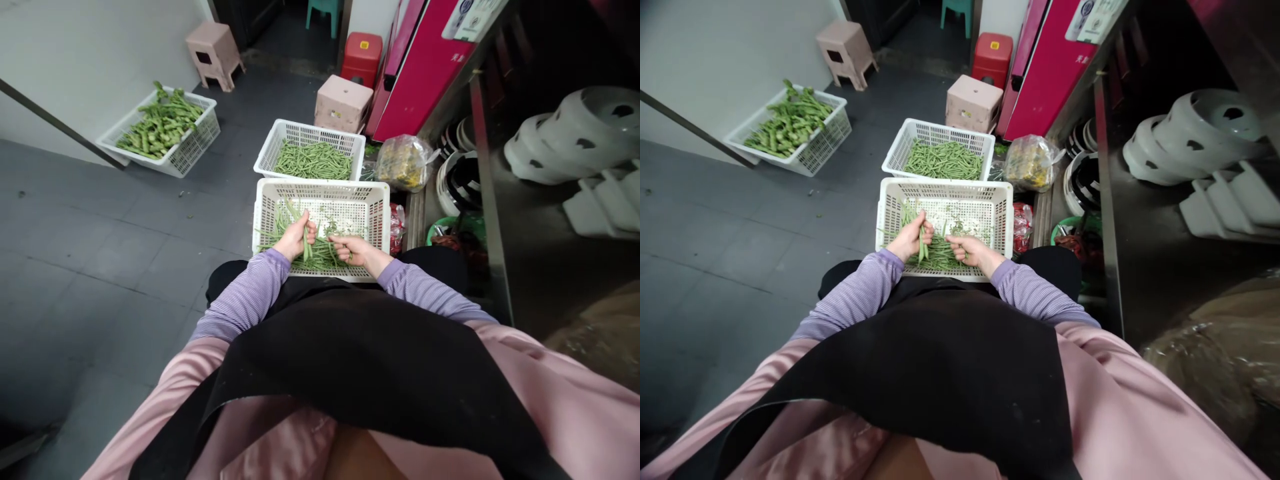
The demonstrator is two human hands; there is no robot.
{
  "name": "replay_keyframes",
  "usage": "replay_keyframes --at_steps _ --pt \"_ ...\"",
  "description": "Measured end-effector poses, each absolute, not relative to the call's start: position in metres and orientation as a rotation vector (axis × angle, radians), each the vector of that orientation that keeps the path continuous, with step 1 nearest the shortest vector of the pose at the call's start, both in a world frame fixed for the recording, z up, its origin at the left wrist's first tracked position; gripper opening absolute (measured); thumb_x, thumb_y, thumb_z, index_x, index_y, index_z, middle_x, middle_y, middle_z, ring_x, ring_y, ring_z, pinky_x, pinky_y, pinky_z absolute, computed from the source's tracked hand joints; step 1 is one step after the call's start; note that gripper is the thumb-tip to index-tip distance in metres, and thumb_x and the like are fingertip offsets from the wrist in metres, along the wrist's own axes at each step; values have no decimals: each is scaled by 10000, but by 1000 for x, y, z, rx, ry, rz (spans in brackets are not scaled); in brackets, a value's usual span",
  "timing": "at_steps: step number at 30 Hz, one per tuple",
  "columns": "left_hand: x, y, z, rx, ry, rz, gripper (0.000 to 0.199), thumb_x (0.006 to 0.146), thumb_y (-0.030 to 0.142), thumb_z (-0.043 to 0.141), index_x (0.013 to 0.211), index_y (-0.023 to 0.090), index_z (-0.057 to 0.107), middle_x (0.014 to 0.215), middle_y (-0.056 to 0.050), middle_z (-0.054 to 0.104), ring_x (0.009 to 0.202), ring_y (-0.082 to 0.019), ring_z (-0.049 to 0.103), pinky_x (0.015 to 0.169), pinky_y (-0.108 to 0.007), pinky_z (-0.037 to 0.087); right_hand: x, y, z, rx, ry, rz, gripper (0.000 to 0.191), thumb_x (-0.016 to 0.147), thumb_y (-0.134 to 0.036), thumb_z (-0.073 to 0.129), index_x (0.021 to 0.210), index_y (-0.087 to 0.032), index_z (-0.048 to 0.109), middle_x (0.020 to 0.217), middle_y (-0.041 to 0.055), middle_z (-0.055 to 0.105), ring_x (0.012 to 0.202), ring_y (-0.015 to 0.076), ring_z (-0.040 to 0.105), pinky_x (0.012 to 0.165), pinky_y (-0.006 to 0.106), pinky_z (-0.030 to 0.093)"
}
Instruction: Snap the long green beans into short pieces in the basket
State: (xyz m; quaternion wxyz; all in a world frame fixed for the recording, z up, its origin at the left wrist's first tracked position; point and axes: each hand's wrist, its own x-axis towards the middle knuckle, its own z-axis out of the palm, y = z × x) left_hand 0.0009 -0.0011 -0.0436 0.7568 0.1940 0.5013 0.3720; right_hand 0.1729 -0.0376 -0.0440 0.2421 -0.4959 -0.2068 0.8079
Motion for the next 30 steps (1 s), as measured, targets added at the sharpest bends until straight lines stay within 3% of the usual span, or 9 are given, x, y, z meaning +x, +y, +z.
replay_keyframes --at_steps 7,12,16,20,23,26,28,30 --pt "3 2 -33 309 983 1017 478 878 535 669 641 160 490 534 47 400 412 -35 332 399 -165 331 141 -59 -38 -1476 -1164 1920 256 840 -319 764 721 -154 610 455 -61 438 357 41 264 342 182 166" --pt "-7 2 -34 560 1191 1053 366 863 454 717 720 140 597 596 11 507 473 -73 489 443 -194 431 149 -55 -39 -1407 -1153 1856 297 867 -395 712 707 -163 620 475 -69 407 368 46 250 366 196 178" --pt "-16 -1 -37 825 1254 980 399 821 522 741 716 162 606 500 47 405 399 -64 383 384 -200 364 161 -51 -41 -1349 -1236 1874 323 898 -421 633 708 -160 642 488 -63 392 383 60 235 395 223 196" --pt "-15 -9 -35 995 1163 953 407 847 521 713 682 178 566 453 56 360 370 -55 314 356 -205 268 166 -46 -52 -1546 -1755 1453 318 793 -221 746 539 -191 556 460 -45 360 457 95 328 472 242 266" --pt "-13 -15 -29 961 1011 962 425 838 540 716 685 185 537 464 66 373 367 -43 305 355 -195 262 174 -45 -70 -1818 -1864 1204 504 652 -38 818 444 -218 395 438 -68 231 458 99 304 474 253 248" --pt "-11 -18 -24 873 887 888 411 830 531 726 735 170 554 521 60 458 365 -27 298 353 -189 272 185 -42 -80 -1863 -1588 1500 493 689 -185 868 477 -226 425 403 -78 249 398 90 273 414 249 208" --pt "-10 -19 -25 851 844 807 385 812 487 758 767 162 556 552 59 503 360 -20 297 351 -186 270 188 -37 -77 -1700 -1279 1745 399 783 -351 816 568 -207 513 419 -67 338 369 76 258 378 238 185" --pt "-7 -20 -28 859 842 768 372 778 432 799 784 167 539 545 73 506 357 -18 305 357 -181 272 183 -32 -66 -1493 -1012 1913 316 852 -387 747 693 -179 570 483 -56 432 366 55 246 364 216 175"
